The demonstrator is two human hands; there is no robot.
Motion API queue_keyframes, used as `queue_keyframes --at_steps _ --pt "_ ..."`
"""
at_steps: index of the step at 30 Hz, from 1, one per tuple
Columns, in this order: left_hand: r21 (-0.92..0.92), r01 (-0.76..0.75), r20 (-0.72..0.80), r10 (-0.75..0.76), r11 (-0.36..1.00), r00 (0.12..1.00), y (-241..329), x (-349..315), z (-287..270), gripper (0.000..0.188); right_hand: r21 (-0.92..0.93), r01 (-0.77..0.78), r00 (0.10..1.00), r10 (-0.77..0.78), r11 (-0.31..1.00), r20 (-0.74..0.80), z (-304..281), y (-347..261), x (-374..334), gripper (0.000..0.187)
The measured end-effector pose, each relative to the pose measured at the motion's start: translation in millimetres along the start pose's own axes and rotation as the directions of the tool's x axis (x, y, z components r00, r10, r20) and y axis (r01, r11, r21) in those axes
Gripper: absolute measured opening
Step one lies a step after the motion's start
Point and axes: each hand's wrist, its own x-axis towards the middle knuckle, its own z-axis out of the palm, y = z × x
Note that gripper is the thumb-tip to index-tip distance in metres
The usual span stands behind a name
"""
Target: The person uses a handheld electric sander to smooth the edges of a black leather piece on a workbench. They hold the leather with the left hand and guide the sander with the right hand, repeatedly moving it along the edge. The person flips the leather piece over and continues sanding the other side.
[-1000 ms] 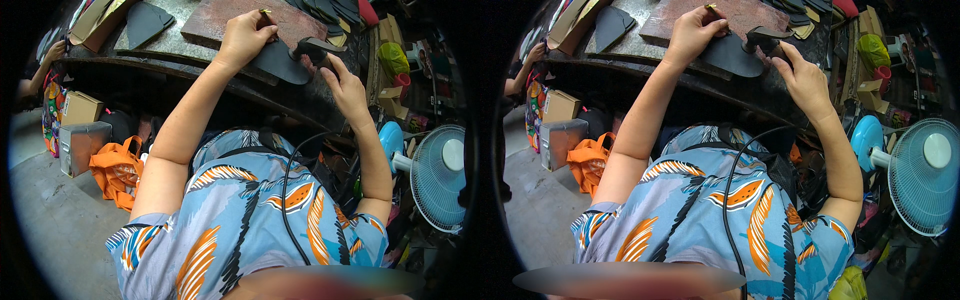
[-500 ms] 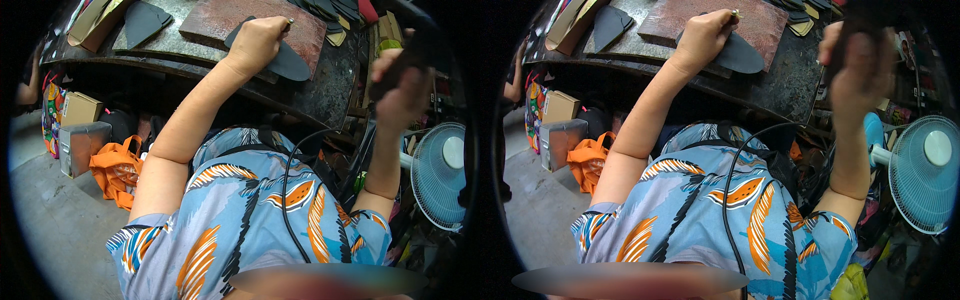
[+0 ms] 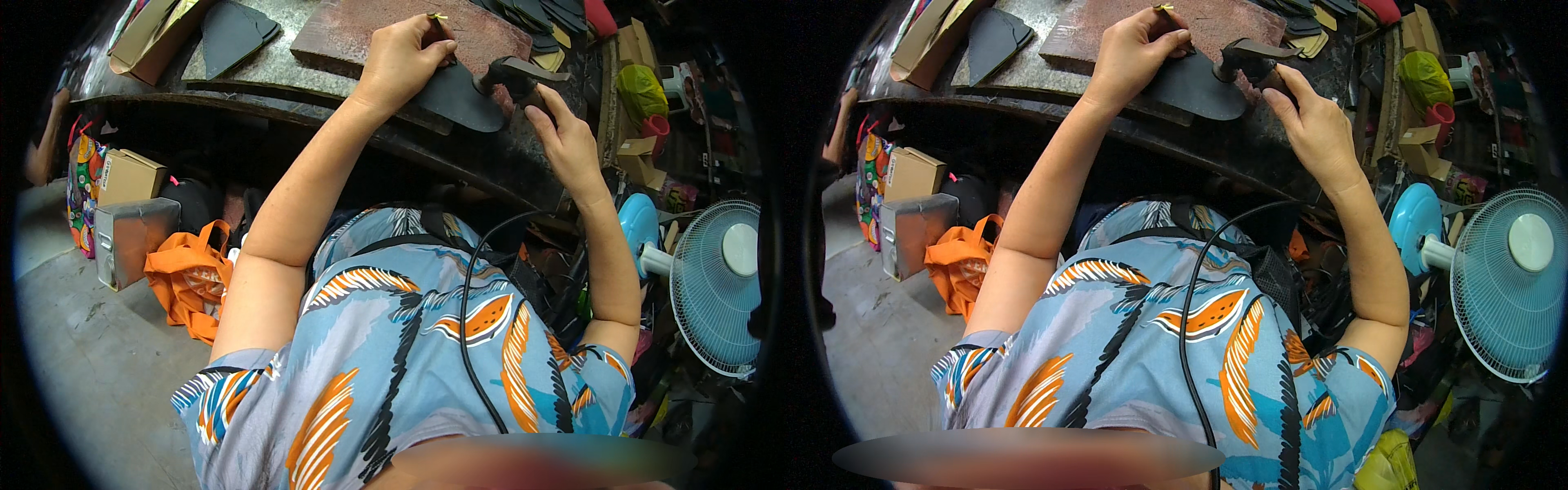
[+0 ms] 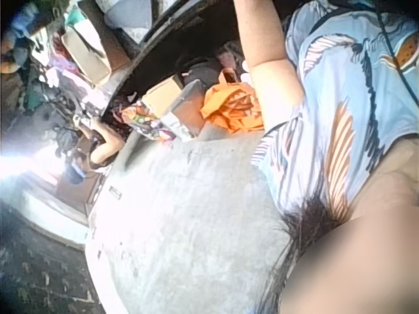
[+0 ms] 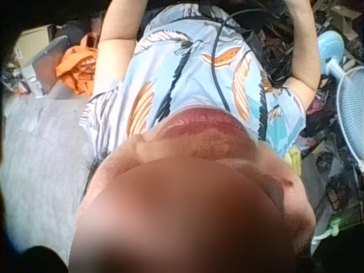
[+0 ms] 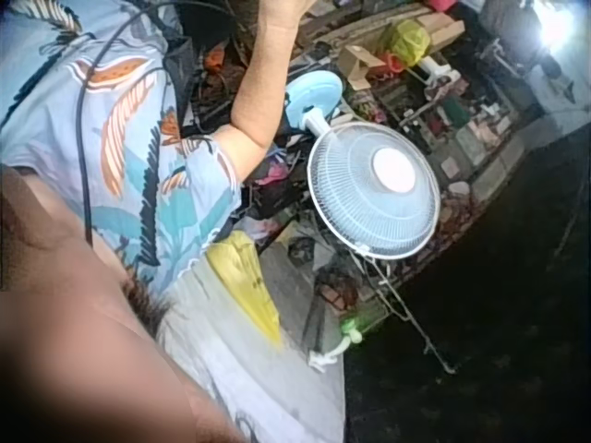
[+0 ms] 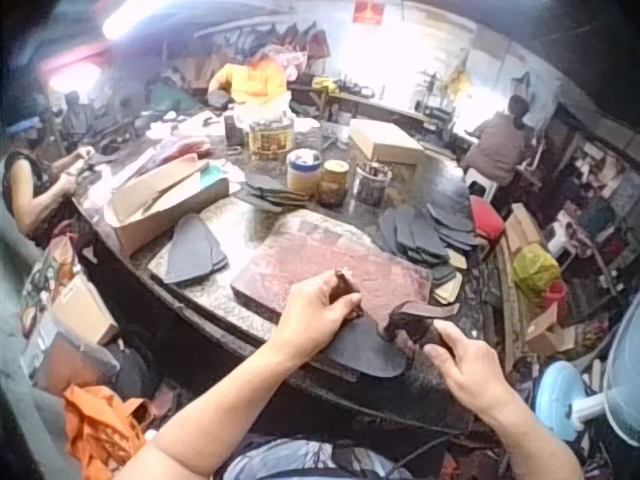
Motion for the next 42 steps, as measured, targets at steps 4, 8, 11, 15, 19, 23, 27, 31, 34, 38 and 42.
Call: queue_keyframes --at_steps 4,8,11,15,19,23,27,31,34,38,42 --pt "0.012 -0.073 -0.001 0.073 0.997 0.997 5 -2 0 0.014 0.161 0.055 0.998 -0.048 0.985 -0.050 -18 -15 3 0.040" --pt "0.150 -0.204 0.063 0.197 0.967 0.978 10 -2 2 0.013 0.460 0.418 0.895 -0.268 0.783 -0.356 -53 -40 6 0.033" --pt "0.337 -0.360 0.122 0.339 0.870 0.933 14 -1 9 0.013 0.506 0.540 0.816 -0.270 0.673 -0.511 -50 -47 8 0.022" --pt "0.407 -0.440 0.124 0.428 0.801 0.895 16 -6 16 0.013 0.243 0.082 0.990 -0.050 0.967 -0.133 -26 -28 4 0.039" --pt "0.276 -0.220 -0.012 0.233 0.936 0.973 9 -9 11 0.012 0.247 0.057 0.995 -0.033 0.967 -0.099 -11 -1 -2 0.043" --pt "-0.021 -0.027 -0.076 0.025 0.999 0.997 2 -7 8 0.012 0.012 -0.008 1.000 0.008 1.000 -0.020 -4 1 -2 0.043" --pt "-0.100 -0.018 -0.057 0.012 0.995 0.998 0 -4 6 0.012 0.030 -0.045 0.999 0.044 0.999 0.021 -6 -7 -1 0.044" --pt "-0.110 -0.006 -0.022 0.004 0.994 1.000 -1 -4 3 0.012 0.042 0.049 0.999 -0.049 0.998 0.003 -5 1 -1 0.044" --pt "-0.026 -0.041 -0.020 0.040 0.999 0.999 -1 -4 5 0.013 0.038 0.044 0.999 -0.043 0.998 -0.022 1 10 -1 0.044" --pt "-0.020 -0.039 -0.002 0.039 0.999 0.999 1 -4 7 0.015 0.192 -0.029 0.999 0.031 0.981 -0.007 -13 -6 0 0.041" --pt "0.107 -0.178 0.024 0.176 0.978 0.984 8 -4 8 0.012 0.475 0.296 0.939 -0.162 0.829 -0.304 -61 -44 2 0.035"
